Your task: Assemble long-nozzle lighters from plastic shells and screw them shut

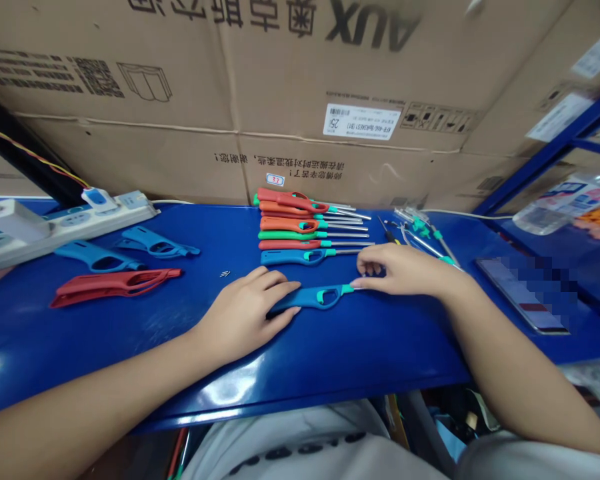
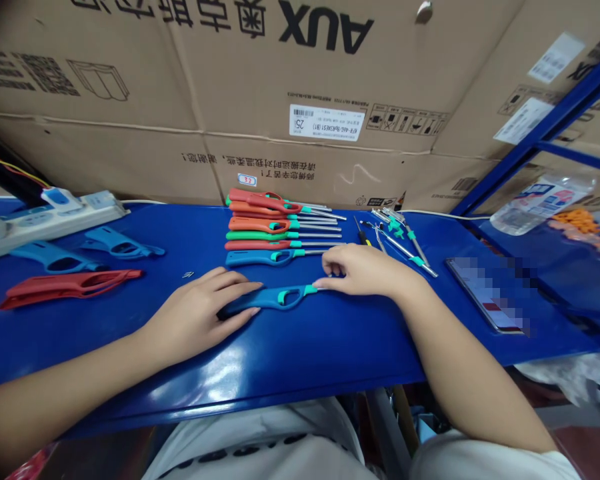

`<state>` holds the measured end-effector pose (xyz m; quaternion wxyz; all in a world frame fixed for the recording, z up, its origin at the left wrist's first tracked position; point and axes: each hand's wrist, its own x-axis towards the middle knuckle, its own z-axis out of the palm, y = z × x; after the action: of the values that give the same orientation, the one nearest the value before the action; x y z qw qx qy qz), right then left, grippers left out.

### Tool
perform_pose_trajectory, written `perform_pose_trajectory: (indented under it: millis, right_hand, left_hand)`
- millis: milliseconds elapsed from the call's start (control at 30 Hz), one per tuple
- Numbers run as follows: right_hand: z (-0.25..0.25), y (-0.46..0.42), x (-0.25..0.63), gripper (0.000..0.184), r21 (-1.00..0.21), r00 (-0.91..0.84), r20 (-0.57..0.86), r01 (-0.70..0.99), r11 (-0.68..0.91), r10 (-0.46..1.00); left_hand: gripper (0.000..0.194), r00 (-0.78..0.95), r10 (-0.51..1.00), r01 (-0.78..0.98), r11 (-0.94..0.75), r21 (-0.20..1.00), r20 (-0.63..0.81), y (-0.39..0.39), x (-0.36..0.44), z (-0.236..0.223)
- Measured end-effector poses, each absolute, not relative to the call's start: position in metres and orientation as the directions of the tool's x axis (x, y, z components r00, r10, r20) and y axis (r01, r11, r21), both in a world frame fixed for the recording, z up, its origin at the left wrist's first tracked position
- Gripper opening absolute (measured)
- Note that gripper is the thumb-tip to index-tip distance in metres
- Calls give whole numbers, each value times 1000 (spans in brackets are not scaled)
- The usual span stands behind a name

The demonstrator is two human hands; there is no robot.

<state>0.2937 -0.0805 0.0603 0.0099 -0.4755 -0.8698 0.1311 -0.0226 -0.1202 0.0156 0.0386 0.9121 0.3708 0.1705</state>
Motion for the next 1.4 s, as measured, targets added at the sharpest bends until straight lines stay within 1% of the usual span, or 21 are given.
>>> perform_pose_trajectory:
  millis: [67,100,200,267,333,400,433,500,600,767,967,1033,1100,1167,1233,1300,1367,1400]
  right_hand:
    - [67,-80,308,36,-166,-377,-132,920,355,917]
    - [69,-80,317,33,-125,-250,-165,965,231,954]
    - [75,-84,343,25,-28,-27,-195,999,22,980]
    - [74,-88,357,23,-48,82,-235,994,-96,969]
    - [69,-92,365,27,-74,148,-297,981,-177,943]
    - [62,-96,368,28,-67,208,-369,966,-249,906]
    - [58,-97,370,26,-49,237,-395,959,-278,888]
    - [53,-99,372,17,-34,248,-408,958,-286,879]
    - [52,-101,376,11,-20,240,-367,964,-265,899]
    - [58,-104,379,15,-1,237,-317,968,-250,918]
    - [62,-101,369,11,77,174,-208,984,-161,962]
    - [60,-95,365,11,39,92,-131,995,-87,987]
    - [54,-86,359,18,-54,-3,-5,999,3,1000]
    - [43,-76,354,27,-146,11,92,989,3,996]
    - [34,-68,349,36,-169,-11,158,985,38,987]
    - [29,-62,346,38,-180,-17,206,982,55,978]
    - [32,-58,343,34,-193,-1,273,979,56,962]
    - [37,-57,340,31,-212,5,340,975,71,941]
  left_hand:
    - [36,670,700,683,-712,164,248,-123,-22,19]
    - [35,670,708,697,-703,139,224,-126,-22,21]
    - [36,659,736,738,-673,61,154,-133,-23,26]
    - [39,657,741,744,-667,42,141,-137,-23,28]
    - [39,657,741,744,-667,38,137,-138,-23,28]
    - [37,658,741,744,-667,42,133,-137,-24,27]
    - [36,657,742,743,-667,48,132,-137,-24,27]
    - [34,656,743,743,-667,65,133,-135,-23,26]
    - [31,662,734,728,-677,103,150,-134,-22,24]
    - [32,666,726,712,-687,144,173,-133,-20,22]
    - [34,662,732,711,-682,173,164,-132,-21,23]
    - [34,662,730,702,-684,199,170,-131,-22,22]
    - [35,660,727,687,-685,241,187,-130,-22,19]
    - [35,657,726,670,-686,282,205,-127,-22,15]
    - [35,653,724,659,-687,307,221,-126,-22,13]
    - [35,651,723,653,-689,316,232,-126,-22,11]
    - [35,655,717,642,-695,324,240,-126,-22,12]
    - [36,661,711,634,-700,329,240,-127,-22,12]
